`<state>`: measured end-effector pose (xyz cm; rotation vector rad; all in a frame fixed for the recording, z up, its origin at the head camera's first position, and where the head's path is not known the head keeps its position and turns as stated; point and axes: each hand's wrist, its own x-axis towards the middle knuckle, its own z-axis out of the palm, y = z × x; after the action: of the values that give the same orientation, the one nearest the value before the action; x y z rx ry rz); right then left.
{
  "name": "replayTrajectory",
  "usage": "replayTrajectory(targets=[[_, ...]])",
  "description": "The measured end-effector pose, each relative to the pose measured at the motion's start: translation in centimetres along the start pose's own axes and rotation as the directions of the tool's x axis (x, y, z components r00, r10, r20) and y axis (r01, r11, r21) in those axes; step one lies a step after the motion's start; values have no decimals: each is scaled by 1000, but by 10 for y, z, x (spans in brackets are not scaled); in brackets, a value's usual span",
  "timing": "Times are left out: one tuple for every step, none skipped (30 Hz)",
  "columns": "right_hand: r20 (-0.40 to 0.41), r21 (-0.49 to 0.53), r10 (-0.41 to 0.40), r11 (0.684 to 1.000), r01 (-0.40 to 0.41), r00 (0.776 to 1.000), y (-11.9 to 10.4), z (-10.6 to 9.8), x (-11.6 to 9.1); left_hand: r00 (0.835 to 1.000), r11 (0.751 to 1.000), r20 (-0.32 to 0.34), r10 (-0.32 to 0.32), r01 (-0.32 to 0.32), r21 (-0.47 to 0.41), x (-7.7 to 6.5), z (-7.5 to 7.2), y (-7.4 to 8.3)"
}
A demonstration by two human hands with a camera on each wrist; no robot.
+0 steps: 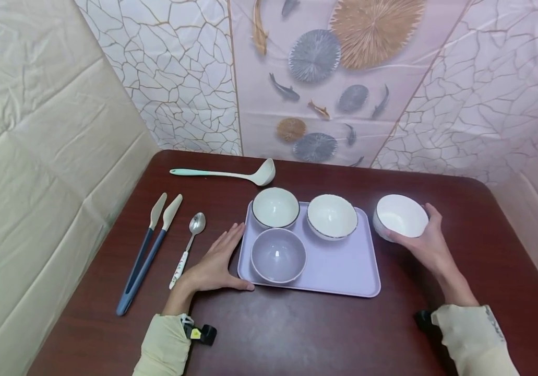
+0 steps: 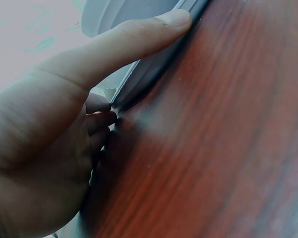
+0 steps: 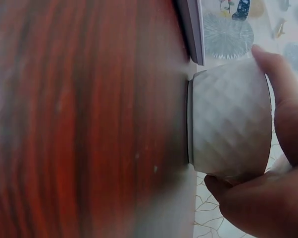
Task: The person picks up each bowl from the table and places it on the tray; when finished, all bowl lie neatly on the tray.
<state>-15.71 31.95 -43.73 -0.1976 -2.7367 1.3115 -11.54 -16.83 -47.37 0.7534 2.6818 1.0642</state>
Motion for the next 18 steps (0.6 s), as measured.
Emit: replayTrajectory(targets=[[2, -1, -1, 1000, 1, 1000, 0, 1, 1, 1000, 1000, 2, 0, 0, -2, 0, 0, 0], [4, 1, 0, 1000, 0, 1000, 1, 1, 2, 1000, 1000, 4, 0, 0, -3, 0, 0, 0], [2, 0, -1, 1000, 1, 1000, 1, 2, 2, 1000, 1000, 4, 0, 0, -5, 0, 0, 1], [0, 0, -2, 1000, 2, 1000, 1, 3, 2, 1000, 1000, 4, 1, -1, -5, 0, 0, 0], [-5, -3, -3, 1000, 3, 1000, 1, 3, 3, 1000, 1000, 4, 2, -2, -5, 1, 0, 0], [-10, -7, -5, 1000, 5, 1000, 1, 4, 3, 1000, 1000, 3, 2, -2, -7, 1, 0, 0], [-15, -10, -3, 1000, 3, 1000, 0, 4, 3, 1000, 1000, 2, 2, -2, -7, 1, 0, 0], [-21, -14, 0, 1000, 0, 1000, 0, 4, 3, 1000, 1000, 2, 2, -2, -8, 1, 1, 0], [-28, -19, 7, 1000, -8, 1000, 0, 3, 3, 1000, 1000, 2, 2, -2, -9, 1, 1, 0], [-36, -19, 15, 1000, -15, 999, 0, 2, 3, 1000, 1000, 2, 0, 0, -12, 1, 1, 0], [-45, -20, 18, 1000, -19, 999, -1, 1, 2, 1000, 1000, 2, -1, 1, -13, 1, 2, 0], [-47, -16, 23, 1000, -24, 999, -2, -3, 1, 1000, 1000, 3, -4, 4, -16, 1, 2, 0], [-47, -17, 22, 1000, -23, 999, -4, -7, -2, 1000, 1000, 4, -6, 6, -16, 1, 2, 0], [-41, -25, 13, 1000, -14, 999, -6, -13, -5, 1000, 1000, 5, -7, 8, -18, 1, 2, 0], [-26, -31, -4, 1000, 3, 1000, -9, -20, -9, 1000, 1000, 7, -9, 9, -18, 1, 2, 1], [-2, -24, -32, 999, 32, 999, -12, -27, -13, 1000, 1000, 7, -9, 9, -19, 1, 1, 1], [28, -18, -63, 998, 63, 998, -16, -34, -18, 1000, 1000, 3, -5, 5, -19, 1, -1, 1], [66, -12, -90, 996, 91, 994, -19, -39, -24, 1000, 1000, -1, -4, 4, -18, 0, -2, 1]])
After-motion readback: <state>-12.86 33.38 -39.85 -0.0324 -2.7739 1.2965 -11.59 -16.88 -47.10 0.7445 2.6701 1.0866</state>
